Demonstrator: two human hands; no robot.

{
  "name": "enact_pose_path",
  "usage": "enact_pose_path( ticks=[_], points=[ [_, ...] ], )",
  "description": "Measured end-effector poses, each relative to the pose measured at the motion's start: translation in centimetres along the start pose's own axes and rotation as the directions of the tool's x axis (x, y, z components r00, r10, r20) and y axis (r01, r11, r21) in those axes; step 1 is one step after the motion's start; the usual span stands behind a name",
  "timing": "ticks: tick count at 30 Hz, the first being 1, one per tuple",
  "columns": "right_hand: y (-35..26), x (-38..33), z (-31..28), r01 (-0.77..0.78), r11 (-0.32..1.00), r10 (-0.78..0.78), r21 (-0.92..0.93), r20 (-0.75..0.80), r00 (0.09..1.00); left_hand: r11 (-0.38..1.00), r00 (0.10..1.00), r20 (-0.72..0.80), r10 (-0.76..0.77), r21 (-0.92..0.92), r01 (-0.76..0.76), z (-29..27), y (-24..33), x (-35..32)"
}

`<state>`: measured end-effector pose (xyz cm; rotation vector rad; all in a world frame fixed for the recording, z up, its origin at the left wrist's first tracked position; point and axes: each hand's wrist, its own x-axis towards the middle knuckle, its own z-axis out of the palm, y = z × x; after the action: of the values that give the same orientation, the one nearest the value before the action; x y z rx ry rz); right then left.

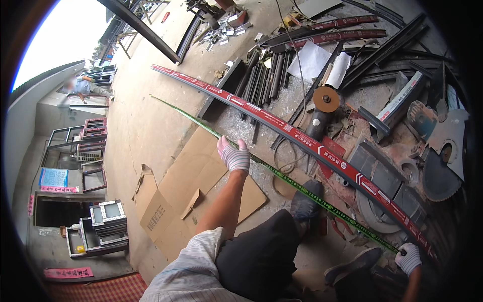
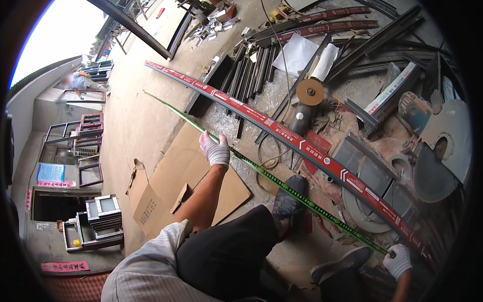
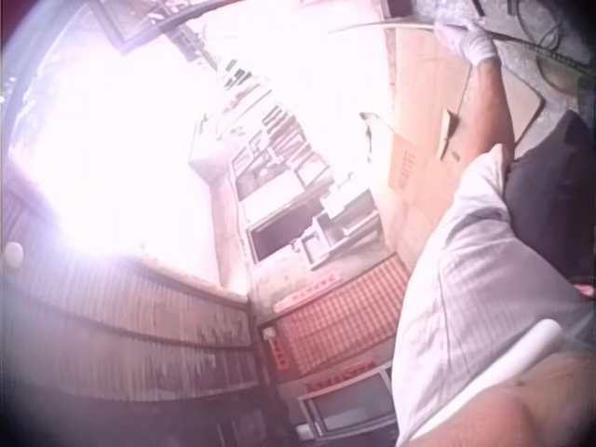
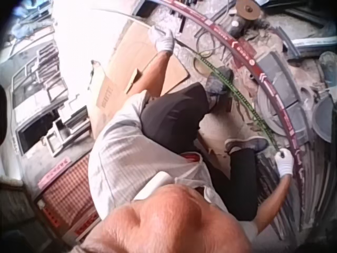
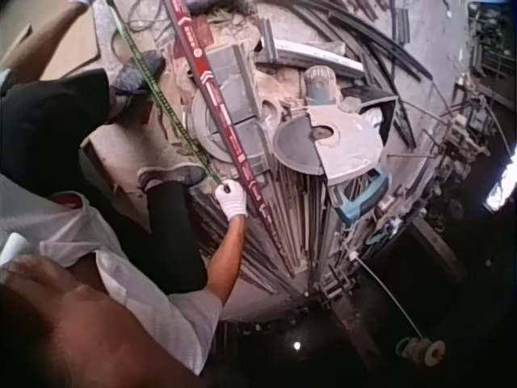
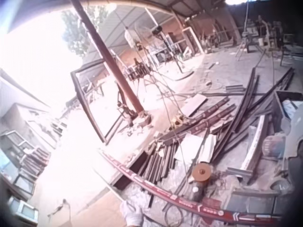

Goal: The person measures a long aluminum profile with a tape measure, marks it with a marker, and cuts it using a miter saw. The person repeats the process for another profile.

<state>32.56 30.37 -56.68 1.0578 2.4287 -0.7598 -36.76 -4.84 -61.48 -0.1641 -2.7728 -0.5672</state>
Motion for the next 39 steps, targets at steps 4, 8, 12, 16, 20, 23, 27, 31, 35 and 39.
enact_pose_path(
  ticks=[4,8,12,16,20,23,27,31,35,39],
  points=[
    [-0.5,0.1,-0.6,0.006,1.0,-0.006,0.018,0.003,1.0,0.872,0.872,0.073,-0.484,-0.045,0.488,0.6,-0.4,0.8],
    [0.2,0.5,-0.2,0.074,0.997,-0.074,0.014,-0.015,0.997,0.064,0.523,0.711,-0.47,-0.564,0.824,2.3,-3.8,1.7],
    [0.5,0.2,-1.0,0.078,0.997,-0.077,0.016,-0.028,0.997,-0.085,0.622,0.717,-0.314,-0.674,0.734,2.9,-4.3,1.4],
    [1.6,0.0,-1.2,0.127,0.992,-0.126,0.012,-0.083,0.989,-0.048,0.689,0.663,-0.292,-0.73,0.682,2.0,-1.5,3.1],
    [2.8,0.1,-0.3,0.135,0.989,-0.127,0.053,-0.13,0.983,-0.002,0.744,0.61,-0.272,-0.774,0.634,0.9,1.2,4.8],
    [2.6,0.1,-0.4,0.115,0.991,-0.104,0.07,-0.137,0.985,0.022,0.779,0.573,-0.253,-0.802,0.597,0.4,2.8,5.9],
    [2.4,-0.1,-0.7,0.091,0.991,-0.077,0.094,-0.142,0.987,0.031,0.777,0.585,-0.23,-0.794,0.607,0.1,5.4,6.5],
    [2.6,0.0,-0.4,0.115,0.988,-0.101,0.099,-0.128,0.987,0.023,0.757,0.635,-0.154,-0.763,0.645,1.0,5.7,7.7],
    [2.1,-0.2,-0.7,0.096,0.989,-0.082,0.112,-0.118,0.99,0.071,0.747,0.636,-0.192,-0.75,0.658,1.8,7.0,7.1],
    [1.9,0.1,-0.8,0.081,0.989,-0.069,0.12,-0.101,0.993,0.039,0.724,0.662,-0.192,-0.732,0.68,2.2,6.6,6.8]
  ],
)
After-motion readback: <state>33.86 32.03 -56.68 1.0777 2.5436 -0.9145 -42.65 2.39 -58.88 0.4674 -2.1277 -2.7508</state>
